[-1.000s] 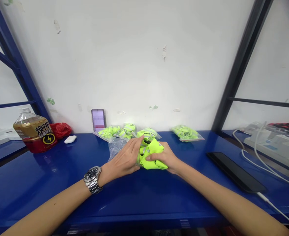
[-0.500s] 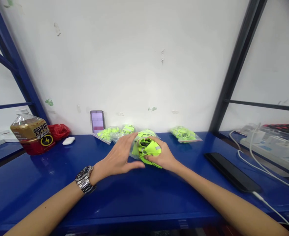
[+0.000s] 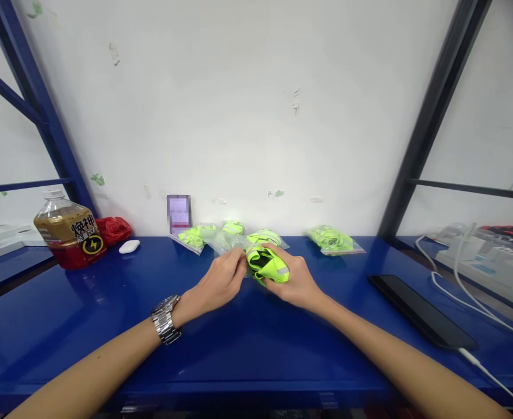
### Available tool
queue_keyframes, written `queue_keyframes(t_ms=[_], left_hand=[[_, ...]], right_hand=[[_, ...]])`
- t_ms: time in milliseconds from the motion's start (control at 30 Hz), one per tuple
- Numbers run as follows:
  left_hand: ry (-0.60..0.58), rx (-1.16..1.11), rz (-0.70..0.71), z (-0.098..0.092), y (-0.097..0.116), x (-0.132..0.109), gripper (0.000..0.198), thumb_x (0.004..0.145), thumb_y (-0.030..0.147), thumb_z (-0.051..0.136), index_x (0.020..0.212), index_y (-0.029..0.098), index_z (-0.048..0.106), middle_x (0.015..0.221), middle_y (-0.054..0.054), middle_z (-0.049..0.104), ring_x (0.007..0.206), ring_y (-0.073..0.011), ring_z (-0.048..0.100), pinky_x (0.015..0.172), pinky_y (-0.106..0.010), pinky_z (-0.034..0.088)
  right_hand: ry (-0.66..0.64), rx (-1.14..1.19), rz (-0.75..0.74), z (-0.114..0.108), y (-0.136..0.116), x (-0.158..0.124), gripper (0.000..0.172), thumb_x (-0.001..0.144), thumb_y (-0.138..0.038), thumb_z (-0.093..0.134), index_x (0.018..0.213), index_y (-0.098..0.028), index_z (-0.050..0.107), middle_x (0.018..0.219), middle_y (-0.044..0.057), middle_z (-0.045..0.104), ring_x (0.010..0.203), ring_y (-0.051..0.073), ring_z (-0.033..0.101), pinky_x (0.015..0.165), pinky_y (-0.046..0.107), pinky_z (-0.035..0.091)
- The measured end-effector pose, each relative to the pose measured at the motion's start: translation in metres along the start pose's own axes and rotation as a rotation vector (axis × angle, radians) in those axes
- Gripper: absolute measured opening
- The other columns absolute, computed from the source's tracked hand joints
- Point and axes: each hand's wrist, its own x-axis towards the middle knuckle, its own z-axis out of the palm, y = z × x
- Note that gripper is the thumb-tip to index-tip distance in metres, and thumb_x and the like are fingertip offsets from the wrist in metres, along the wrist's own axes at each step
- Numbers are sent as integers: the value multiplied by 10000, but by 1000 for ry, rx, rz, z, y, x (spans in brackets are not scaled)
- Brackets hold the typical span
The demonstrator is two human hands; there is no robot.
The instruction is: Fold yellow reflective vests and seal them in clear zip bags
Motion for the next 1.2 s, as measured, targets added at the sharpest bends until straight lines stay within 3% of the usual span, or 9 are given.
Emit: queue_keyframes(t_ms=[167, 267, 367, 533, 667, 733, 833, 933, 1200], left_hand=[[165, 43, 160, 4, 12, -2, 149, 960, 170, 341, 851, 174, 443, 761, -15, 486, 673, -139, 463, 630, -270, 390], [139, 192, 298, 8, 19, -5, 168, 945, 130, 343, 818, 169, 446, 761, -34, 489, 701, -160, 450, 657, -297, 399], [53, 355, 385, 15, 22, -8, 203, 929, 101, 336, 779, 164, 457, 747, -48, 498, 709, -181, 442, 664, -322, 410], [-6, 481, 354, 24, 18, -5, 215, 915, 83, 327, 784, 148, 484, 736, -56, 503, 693, -190, 454, 641, -330, 437], [2, 510, 353, 7, 9, 2, 195, 946, 220, 382, 1005, 107, 530, 900, -110, 562, 847, -232, 521, 752, -388, 471], [27, 543, 370, -4, 3, 4, 480, 899, 428, 498, 1238, 91, 454, 1150, -186, 537, 1073, -317, 498, 901, -482, 433], [-31, 568, 378, -11, -2, 4, 950, 737, 609, 626, 1416, 67, 241, 1431, -252, 331, 1337, -401, 287, 1077, -556, 275], [-99, 546, 345, -6, -5, 3, 998, 674, 472, 679, 1416, 21, 187, 1422, -266, 350, 1342, -383, 309, 1116, -534, 242], [-81, 412, 370, 5, -2, 3, 893, 563, 321, 654, 1326, 25, 297, 1260, -252, 480, 1188, -398, 464, 1012, -539, 390]], right_hand=[[92, -62, -123, 6, 8, 1, 718, 667, -145, 591, 1363, -214, 430, 1245, 62, 620, 1046, 241, 633, 894, 326, 486], [83, -134, -146, 10, 11, 1, 739, 671, -149, 579, 1384, -186, 389, 1328, 102, 556, 1147, 255, 580, 947, 341, 458], [17, -208, -68, 14, 11, 0, 682, 678, -161, 570, 1344, -191, 430, 1248, 107, 610, 1077, 265, 615, 874, 340, 480], [-8, -223, 117, 18, 5, 5, 541, 696, -236, 592, 1233, -232, 529, 931, 49, 709, 801, 247, 663, 689, 308, 468], [24, -24, 206, 10, 6, 14, 349, 620, -226, 660, 968, -205, 642, 770, -1, 669, 697, 195, 604, 641, 280, 442], [5, 174, 296, 5, 6, 16, 289, 571, -233, 714, 847, -183, 648, 740, -15, 640, 673, 172, 571, 628, 273, 447], [-75, 556, 462, 1, 3, 14, 313, 526, -224, 757, 806, -159, 634, 722, -21, 619, 648, 155, 557, 611, 274, 478], [-167, 789, 544, 2, -5, 10, 344, 501, -200, 781, 805, -152, 627, 716, -16, 628, 634, 151, 573, 601, 275, 498], [-235, 840, 610, 3, -10, 7, 379, 509, -201, 813, 837, -140, 633, 760, 9, 663, 679, 168, 613, 638, 292, 515]])
